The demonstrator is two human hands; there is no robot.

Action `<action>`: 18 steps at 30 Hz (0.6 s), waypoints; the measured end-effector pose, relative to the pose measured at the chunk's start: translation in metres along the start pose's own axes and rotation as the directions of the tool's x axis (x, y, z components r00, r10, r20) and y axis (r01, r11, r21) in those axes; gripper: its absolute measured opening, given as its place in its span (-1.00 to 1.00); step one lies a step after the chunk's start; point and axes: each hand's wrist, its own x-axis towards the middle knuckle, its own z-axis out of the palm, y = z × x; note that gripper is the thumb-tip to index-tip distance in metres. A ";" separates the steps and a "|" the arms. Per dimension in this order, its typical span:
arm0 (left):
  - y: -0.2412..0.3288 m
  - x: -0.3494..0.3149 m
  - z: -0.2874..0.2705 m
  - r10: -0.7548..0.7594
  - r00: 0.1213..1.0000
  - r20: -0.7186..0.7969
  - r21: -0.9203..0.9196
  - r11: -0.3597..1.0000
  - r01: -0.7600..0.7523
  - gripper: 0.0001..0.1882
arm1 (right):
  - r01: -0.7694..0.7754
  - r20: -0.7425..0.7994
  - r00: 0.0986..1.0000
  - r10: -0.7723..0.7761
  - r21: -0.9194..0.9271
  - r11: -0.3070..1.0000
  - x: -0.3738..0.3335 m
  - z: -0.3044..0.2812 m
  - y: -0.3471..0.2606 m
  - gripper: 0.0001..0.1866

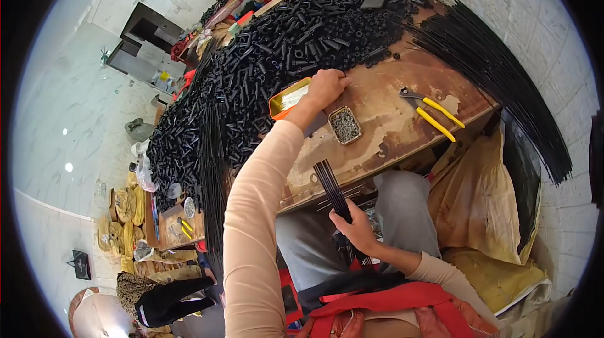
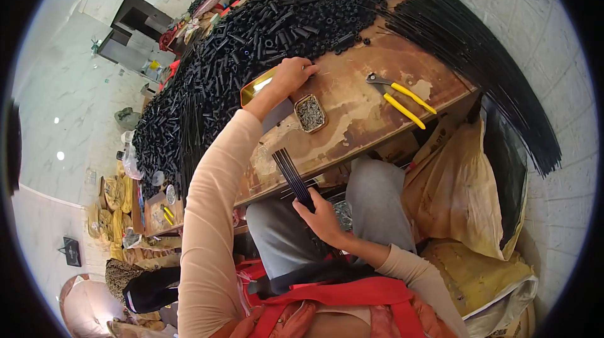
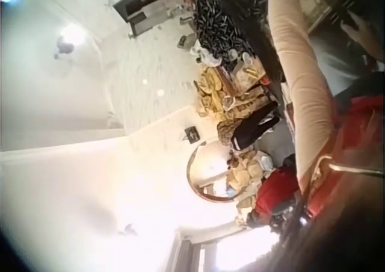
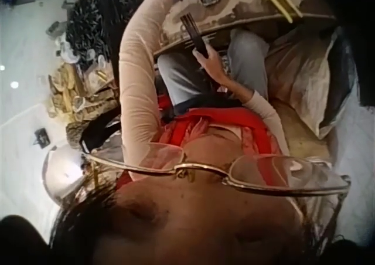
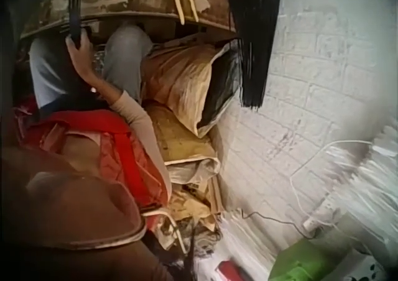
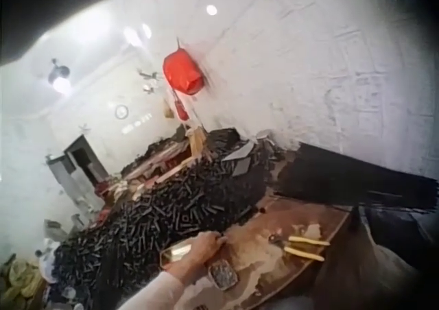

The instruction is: Assembling and trimming bundles of black plastic strips or components at a factory workbench.

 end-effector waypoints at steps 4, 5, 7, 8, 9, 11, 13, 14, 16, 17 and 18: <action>-0.012 0.008 -0.015 -0.113 0.991 0.077 -0.123 0.985 0.122 -0.80 | 0.003 -0.013 1.000 -0.003 -0.009 1.000 0.001 -0.004 0.007 -0.88; -0.024 0.007 -0.031 -0.126 0.988 0.092 -0.196 0.970 0.142 -0.75 | 0.002 0.000 1.000 -0.002 -0.006 1.000 0.003 -0.002 0.009 -0.88; -0.047 -0.006 -0.067 -0.065 0.994 -0.086 -0.139 0.989 0.053 -0.62 | 0.045 -0.021 0.999 -0.046 -0.015 0.999 0.005 0.005 0.012 -0.89; -0.045 -0.013 -0.086 -0.029 0.981 -0.194 -0.028 0.999 0.024 -0.53 | 0.056 -0.034 0.998 -0.056 -0.001 0.998 0.007 0.004 0.017 -0.91; -0.044 -0.020 -0.106 -0.195 0.974 -0.117 -0.166 0.971 0.175 -0.41 | 0.002 -0.035 0.999 -0.001 0.035 0.999 0.006 0.001 0.011 -0.92; -0.066 -0.042 -0.136 -0.311 0.932 -0.189 -0.192 0.942 0.275 -0.48 | -0.050 0.009 0.999 0.050 0.112 0.992 0.007 0.002 0.003 -0.93; -0.110 -0.082 -0.143 -0.318 0.897 -0.306 -0.155 0.947 0.283 -0.60 | -0.012 0.090 0.996 -0.003 0.160 0.987 0.010 0.005 0.001 -0.92; -0.130 -0.105 -0.148 -0.240 0.925 -0.295 0.021 0.966 0.257 -0.70 | -0.011 0.108 0.994 -0.003 0.121 0.993 0.011 0.009 -0.003 -0.90; -0.154 -0.143 -0.139 -0.406 0.898 -0.169 -0.025 0.913 0.408 -0.81 | -0.016 0.101 0.995 -0.001 0.169 0.986 0.013 0.019 0.007 -0.88; -0.181 -0.173 -0.139 -0.568 0.816 -0.106 -0.081 0.823 0.562 -0.79 | -0.016 0.141 0.990 -0.009 0.172 0.985 0.010 0.033 0.006 -0.88; -0.172 -0.178 -0.120 -0.693 0.721 0.015 -0.322 0.679 0.660 -0.76 | -0.033 0.116 0.993 0.014 0.160 0.987 0.011 0.028 0.011 -0.87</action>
